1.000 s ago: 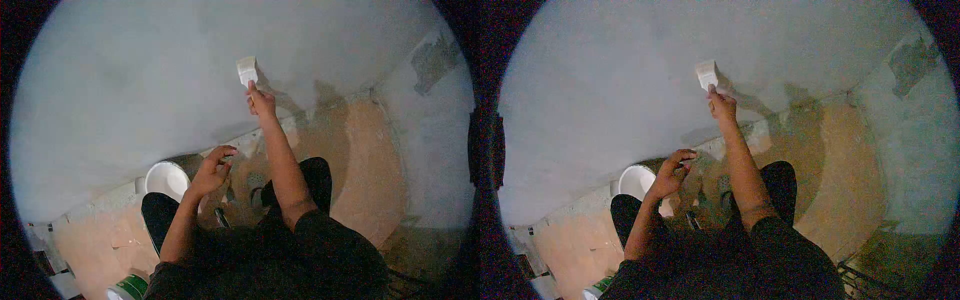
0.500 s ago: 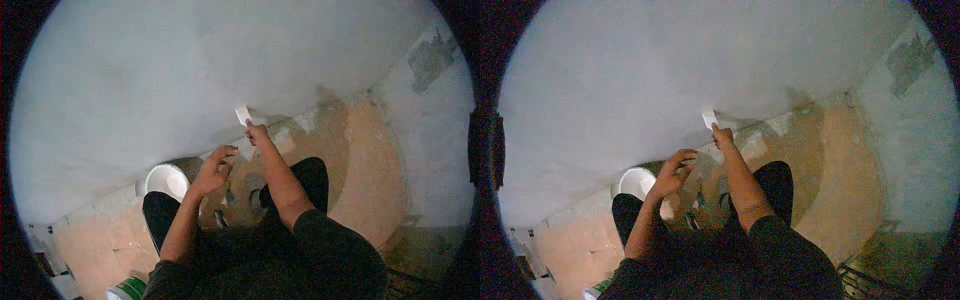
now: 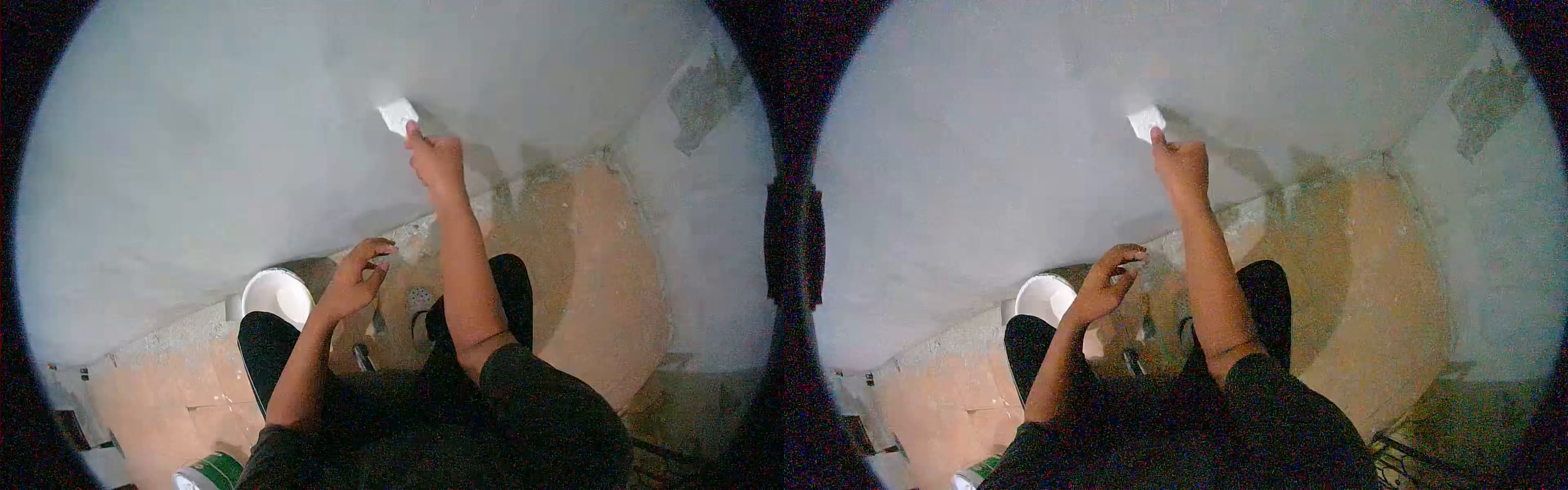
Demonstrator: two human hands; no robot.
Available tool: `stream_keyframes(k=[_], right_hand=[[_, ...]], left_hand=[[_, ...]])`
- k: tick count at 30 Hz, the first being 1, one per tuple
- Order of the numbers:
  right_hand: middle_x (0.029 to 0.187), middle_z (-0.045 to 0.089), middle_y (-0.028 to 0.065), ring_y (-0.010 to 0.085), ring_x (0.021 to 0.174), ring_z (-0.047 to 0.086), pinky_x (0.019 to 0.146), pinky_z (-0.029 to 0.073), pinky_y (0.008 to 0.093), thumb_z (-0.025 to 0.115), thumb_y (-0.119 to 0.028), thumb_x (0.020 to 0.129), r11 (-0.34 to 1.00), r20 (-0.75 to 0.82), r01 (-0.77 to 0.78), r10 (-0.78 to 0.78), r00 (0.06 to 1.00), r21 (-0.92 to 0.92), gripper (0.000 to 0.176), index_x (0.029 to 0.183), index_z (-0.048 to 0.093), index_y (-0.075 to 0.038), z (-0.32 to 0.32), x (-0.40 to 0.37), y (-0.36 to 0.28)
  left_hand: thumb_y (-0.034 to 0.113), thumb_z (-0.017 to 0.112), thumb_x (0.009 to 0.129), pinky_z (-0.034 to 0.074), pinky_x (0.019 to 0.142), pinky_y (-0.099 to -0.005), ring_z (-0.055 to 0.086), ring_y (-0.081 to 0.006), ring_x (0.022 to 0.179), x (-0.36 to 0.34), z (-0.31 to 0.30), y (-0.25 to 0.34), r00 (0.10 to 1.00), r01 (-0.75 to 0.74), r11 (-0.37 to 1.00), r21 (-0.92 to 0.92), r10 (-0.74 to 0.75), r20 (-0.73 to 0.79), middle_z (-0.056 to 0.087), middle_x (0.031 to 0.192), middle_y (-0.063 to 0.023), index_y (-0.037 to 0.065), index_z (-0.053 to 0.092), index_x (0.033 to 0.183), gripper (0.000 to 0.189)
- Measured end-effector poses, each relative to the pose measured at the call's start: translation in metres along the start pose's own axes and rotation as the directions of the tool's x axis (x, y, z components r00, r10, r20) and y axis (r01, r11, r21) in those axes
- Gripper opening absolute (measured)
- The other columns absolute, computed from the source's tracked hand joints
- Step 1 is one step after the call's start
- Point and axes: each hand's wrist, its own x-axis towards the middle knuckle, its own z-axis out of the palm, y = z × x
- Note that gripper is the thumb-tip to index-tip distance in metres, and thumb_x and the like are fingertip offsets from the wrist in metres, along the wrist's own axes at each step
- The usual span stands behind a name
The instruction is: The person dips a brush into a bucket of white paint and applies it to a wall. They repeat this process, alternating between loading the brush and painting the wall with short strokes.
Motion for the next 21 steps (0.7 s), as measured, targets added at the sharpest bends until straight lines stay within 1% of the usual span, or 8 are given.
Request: stream_keyframes(k=[3,4,7,9,11,14,19,21], right_hand=[[0.049,0.046,-0.0015,0.0073,0.038,0.036,0.037,0.026,0.0245,0.064,-0.045,0.087,0.994,-0.028,0.082,-0.080,0.996,0.072,0.046,0.072,0.066,-0.001,-0.004,0.002,-0.003],[0.048,0.051,0.0017,0.0120,0.045,0.048,0.049,0.040,0.0301,0.061,-0.049,0.087,0.994,-0.020,0.103,-0.102,0.995,0.040,0.051,0.068,0.069,-0.002,-0.011,0.001,-0.003],[0.049,0.051,0.0002,0.0107,0.044,0.046,0.047,0.038,0.0290,0.060,-0.051,0.087,0.997,0.030,0.075,-0.075,0.997,-0.006,0.051,0.070,0.069,-0.003,-0.003,0.025,0.041],[0.050,0.052,0.0005,0.0104,0.043,0.046,0.044,0.038,0.0289,0.060,-0.050,0.087,0.995,0.080,0.054,-0.060,0.995,0.083,0.051,0.069,0.067,-0.003,0.018,0.050,0.106],[0.050,0.052,0.0003,0.0108,0.042,0.047,0.042,0.037,0.0278,0.061,-0.050,0.087,0.974,0.059,-0.028,0.015,0.998,0.225,0.051,0.067,0.065,-0.003,0.037,0.047,0.138],[0.050,0.052,0.0008,0.0114,0.040,0.046,0.040,0.036,0.0271,0.060,-0.048,0.088,0.949,0.070,-0.170,0.157,0.985,0.266,0.051,0.066,0.065,-0.003,0.054,0.044,0.176],[0.052,0.046,0.0005,0.0102,0.038,0.038,0.035,0.026,0.0268,0.062,-0.039,0.089,0.904,0.180,-0.333,0.292,0.939,0.268,0.039,0.071,0.062,-0.004,0.053,0.036,0.215],[0.053,0.046,0.0010,0.0113,0.036,0.036,0.034,0.024,0.0281,0.064,-0.036,0.087,0.866,0.118,-0.471,0.456,0.882,0.170,0.037,0.070,0.061,-0.003,0.055,0.036,0.220]], left_hand=[[-0.005,0.051,0.086,0.043,0.095,-0.0375,0.050,-0.0235,0.118,-0.004,0.000,0.005,0.997,0.071,0.995,-0.064,-0.070,0.011,0.053,0.126,-0.0073,0.013,0.055,0.118,0.037],[-0.005,0.052,0.086,0.043,0.095,-0.0373,0.050,-0.0237,0.118,-0.007,0.005,0.007,0.999,0.037,0.998,-0.050,-0.037,0.002,0.053,0.126,-0.0074,0.013,0.055,0.118,0.036],[-0.004,0.052,0.086,0.043,0.095,-0.0370,0.050,-0.0240,0.117,-0.007,0.004,0.005,1.000,0.011,0.999,-0.043,-0.011,0.001,0.053,0.125,-0.0077,0.012,0.055,0.118,0.036],[-0.005,0.052,0.086,0.043,0.095,-0.0369,0.050,-0.0242,0.117,-0.007,0.006,0.001,1.000,0.019,0.999,-0.040,-0.018,0.010,0.053,0.125,-0.0080,0.012,0.055,0.118,0.036],[0.001,0.054,0.088,0.048,0.087,-0.0348,0.054,-0.0256,0.113,-0.008,0.004,0.000,0.999,-0.031,0.999,0.011,0.031,-0.024,0.054,0.124,-0.0108,0.011,0.056,0.118,0.032],[0.000,0.053,0.088,0.047,0.087,-0.0345,0.053,-0.0249,0.113,-0.011,0.003,0.008,1.000,-0.009,1.000,-0.006,0.008,-0.028,0.054,0.124,-0.0103,0.010,0.056,0.117,0.032],[0.000,0.052,0.088,0.048,0.087,-0.0351,0.054,-0.0245,0.112,-0.011,-0.006,-0.003,1.000,0.014,0.999,0.047,-0.013,-0.024,0.054,0.123,-0.0099,0.010,0.054,0.118,0.032],[0.000,0.052,0.088,0.048,0.087,-0.0352,0.054,-0.0249,0.112,-0.012,-0.008,-0.008,0.999,0.015,0.999,0.036,-0.014,-0.030,0.054,0.123,-0.0099,0.010,0.054,0.118,0.032]])
